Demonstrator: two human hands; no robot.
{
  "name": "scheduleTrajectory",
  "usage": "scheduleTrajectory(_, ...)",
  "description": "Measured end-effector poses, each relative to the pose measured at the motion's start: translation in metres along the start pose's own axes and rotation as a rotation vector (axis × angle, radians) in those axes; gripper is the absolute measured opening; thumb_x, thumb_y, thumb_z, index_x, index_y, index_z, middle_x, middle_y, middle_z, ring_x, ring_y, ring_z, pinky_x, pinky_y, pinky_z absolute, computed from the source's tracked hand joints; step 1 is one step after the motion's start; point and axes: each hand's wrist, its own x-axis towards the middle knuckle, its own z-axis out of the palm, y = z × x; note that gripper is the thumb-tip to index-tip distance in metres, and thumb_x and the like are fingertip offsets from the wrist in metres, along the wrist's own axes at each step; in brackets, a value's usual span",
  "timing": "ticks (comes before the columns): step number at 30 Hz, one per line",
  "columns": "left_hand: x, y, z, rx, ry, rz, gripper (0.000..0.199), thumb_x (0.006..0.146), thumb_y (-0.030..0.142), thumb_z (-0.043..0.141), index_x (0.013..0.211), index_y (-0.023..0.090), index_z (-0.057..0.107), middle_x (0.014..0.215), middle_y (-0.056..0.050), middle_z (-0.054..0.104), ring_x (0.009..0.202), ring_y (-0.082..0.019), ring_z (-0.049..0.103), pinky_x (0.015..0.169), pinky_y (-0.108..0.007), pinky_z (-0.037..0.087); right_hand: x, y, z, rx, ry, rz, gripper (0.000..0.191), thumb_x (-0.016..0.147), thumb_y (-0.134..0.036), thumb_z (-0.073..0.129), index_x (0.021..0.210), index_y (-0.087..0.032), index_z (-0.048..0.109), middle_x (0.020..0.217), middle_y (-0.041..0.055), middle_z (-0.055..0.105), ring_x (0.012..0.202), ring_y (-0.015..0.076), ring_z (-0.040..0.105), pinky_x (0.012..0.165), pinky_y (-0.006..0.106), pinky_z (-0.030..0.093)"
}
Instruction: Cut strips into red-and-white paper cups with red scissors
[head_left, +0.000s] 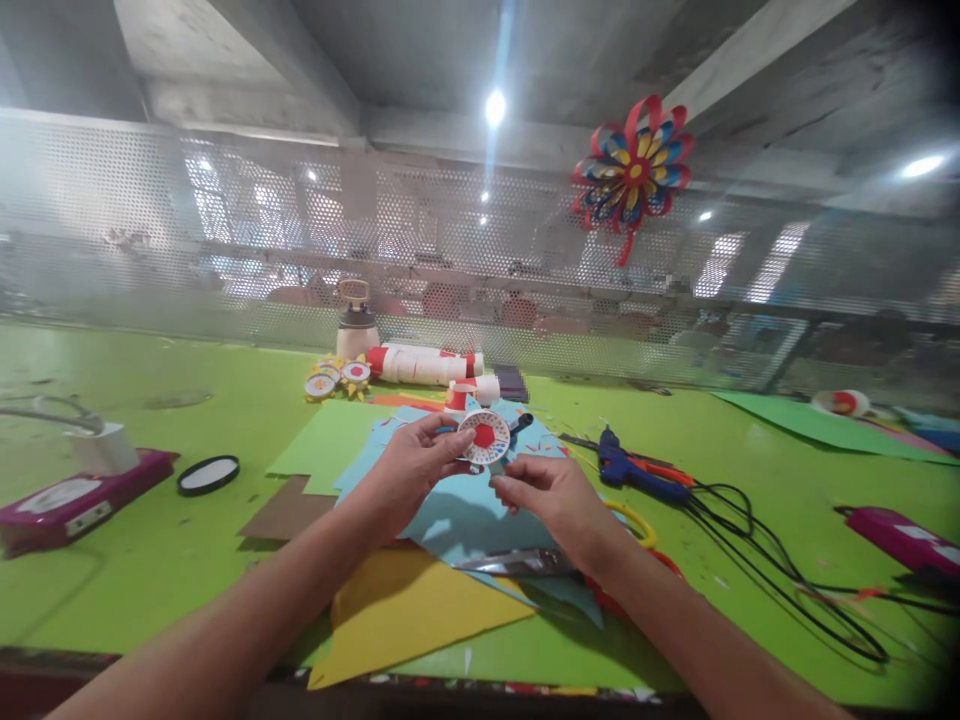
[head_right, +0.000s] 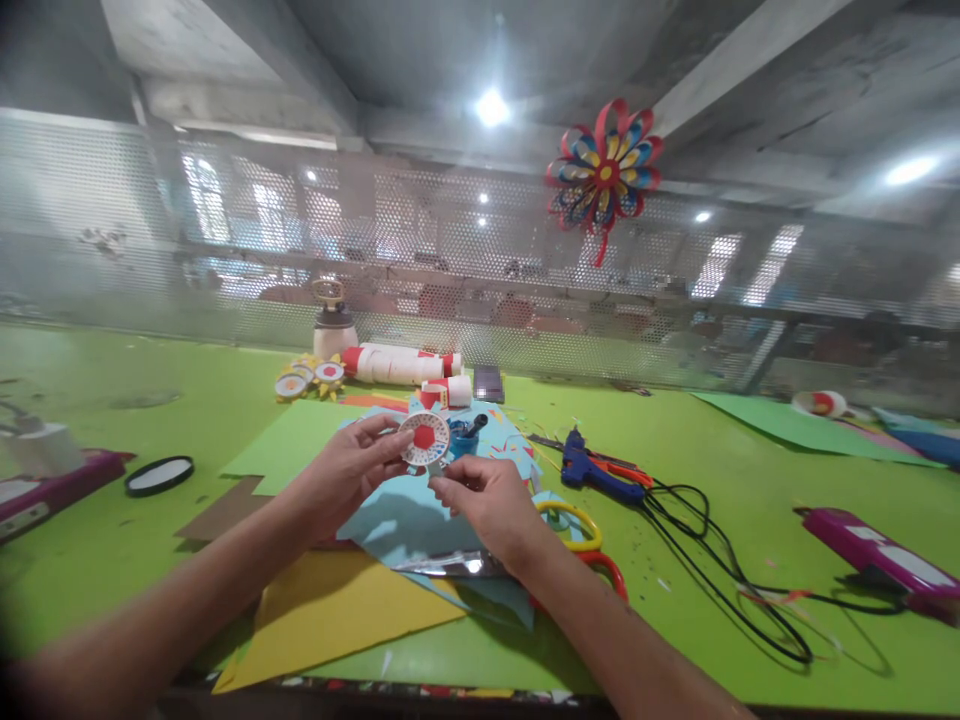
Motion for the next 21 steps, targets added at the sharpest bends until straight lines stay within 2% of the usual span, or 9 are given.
scheduleTrajectory(9,-0.003,-0.002,0.003,0.078,-0.043,-0.007,0.028,0.073,0.033,0.074,0.092,0.015,0.067,0.084,-0.007,0.071,0.076,-0.017,0.063,0.076,-0.032,0.049,0.000,-0.003,-0.002,-0.050,0.010,-0.029,0.020,0.073,-0.035,0.065,0.067,-0.016,0.067,0.061,0.0004,0.061,0.058,0.0131,0.052,0.059,0.028,0.041)
scheduleTrajectory(16,0.001,0.000,0.000,0.035,0.003,0.012,0.023,0.073,0.032,0.075,0.083,0.014,0.065,0.080,-0.005,0.069,0.073,-0.015,0.062,0.071,-0.029,0.050,-0.003,-0.011,0.000,-0.073,-0.031,0.005,0.022,0.073,-0.036,0.066,0.064,-0.016,0.065,0.059,-0.0009,0.057,0.057,0.0121,0.050,0.060,0.027,0.041)
scheduleTrajectory(21,0.001,-0.002,-0.001,0.061,-0.028,-0.011,0.028,0.072,0.034,0.076,0.087,0.012,0.064,0.080,-0.007,0.069,0.072,-0.016,0.061,0.069,-0.030,0.050,-0.002,-0.010,0.000,-0.080,-0.017,0.003,0.024,0.072,-0.037,0.067,0.062,-0.016,0.065,0.058,-0.0004,0.059,0.057,0.0127,0.051,0.060,0.028,0.041)
